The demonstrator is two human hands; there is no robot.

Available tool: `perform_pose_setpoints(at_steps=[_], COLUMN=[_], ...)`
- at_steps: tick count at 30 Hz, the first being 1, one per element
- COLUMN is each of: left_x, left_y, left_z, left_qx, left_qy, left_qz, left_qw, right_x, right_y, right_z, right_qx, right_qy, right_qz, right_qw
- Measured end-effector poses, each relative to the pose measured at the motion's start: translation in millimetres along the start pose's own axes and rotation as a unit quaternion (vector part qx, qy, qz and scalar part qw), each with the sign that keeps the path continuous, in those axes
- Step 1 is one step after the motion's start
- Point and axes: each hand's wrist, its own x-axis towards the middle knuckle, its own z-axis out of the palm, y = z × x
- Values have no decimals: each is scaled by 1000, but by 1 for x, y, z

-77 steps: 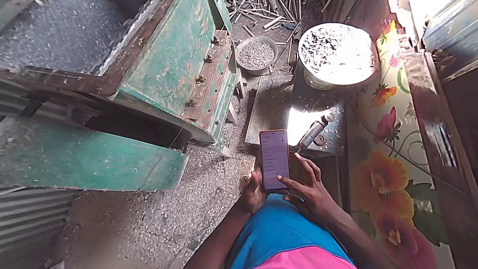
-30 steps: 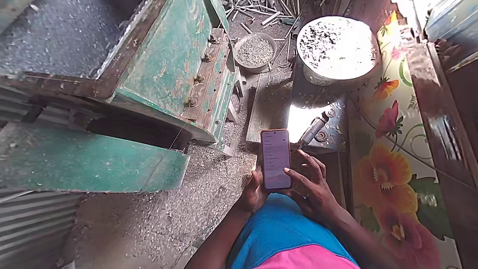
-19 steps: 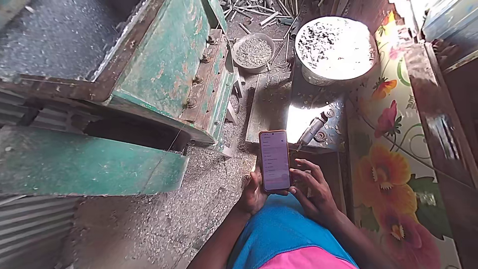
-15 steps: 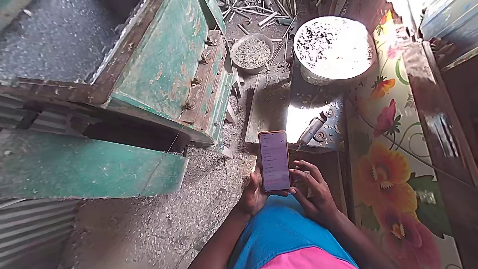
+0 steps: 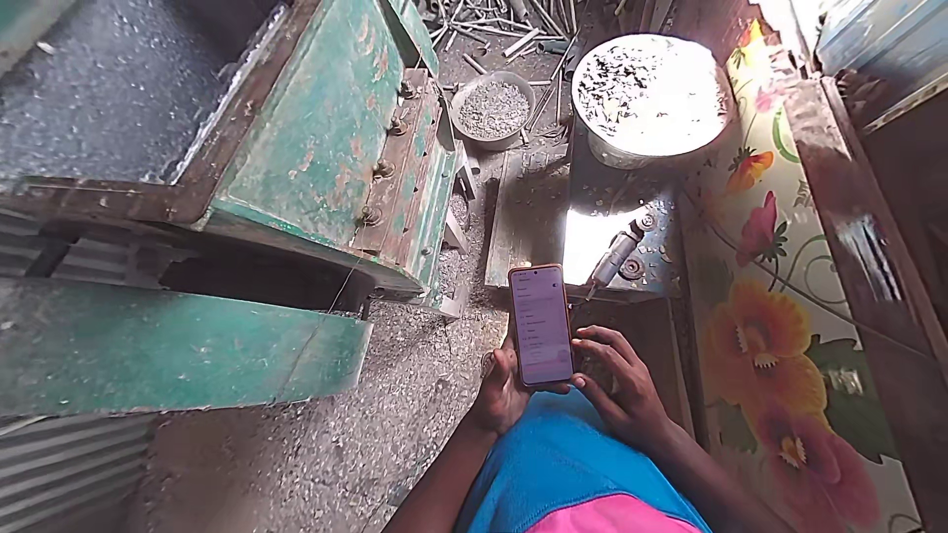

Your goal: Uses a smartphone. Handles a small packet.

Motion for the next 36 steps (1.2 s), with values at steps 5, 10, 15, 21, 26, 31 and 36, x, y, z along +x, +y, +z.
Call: perform_pose_setpoints(at_steps=[5,10,15,21,26,31,36], left_x=[-1,0,0,1,3,5,8], left_y=[1,3,3,4,5,6,7], left_z=[0,1,0,-1,-2,-2,-1], left_qx=[-3,-3,-3,1,7,11,12], left_qy=[6,0,-3,-3,-12,-4,1], left_qz=[-4,-1,-5,-9,-5,-7,-4], left_qw=[1000,1000,1000,1000,1000,1000,1000], right_x=[0,-1,-1,-1,0,2,4], right_y=[0,0,1,-1,-1,0,1], right_z=[1,2,3,2,2,1,0], right_qx=[8,15,17,8,6,-1,-2], right_qy=[3,2,3,5,6,9,8], right_qz=[4,8,7,6,4,4,1], right_qw=[1000,1000,1000,1000,1000,1000,1000])
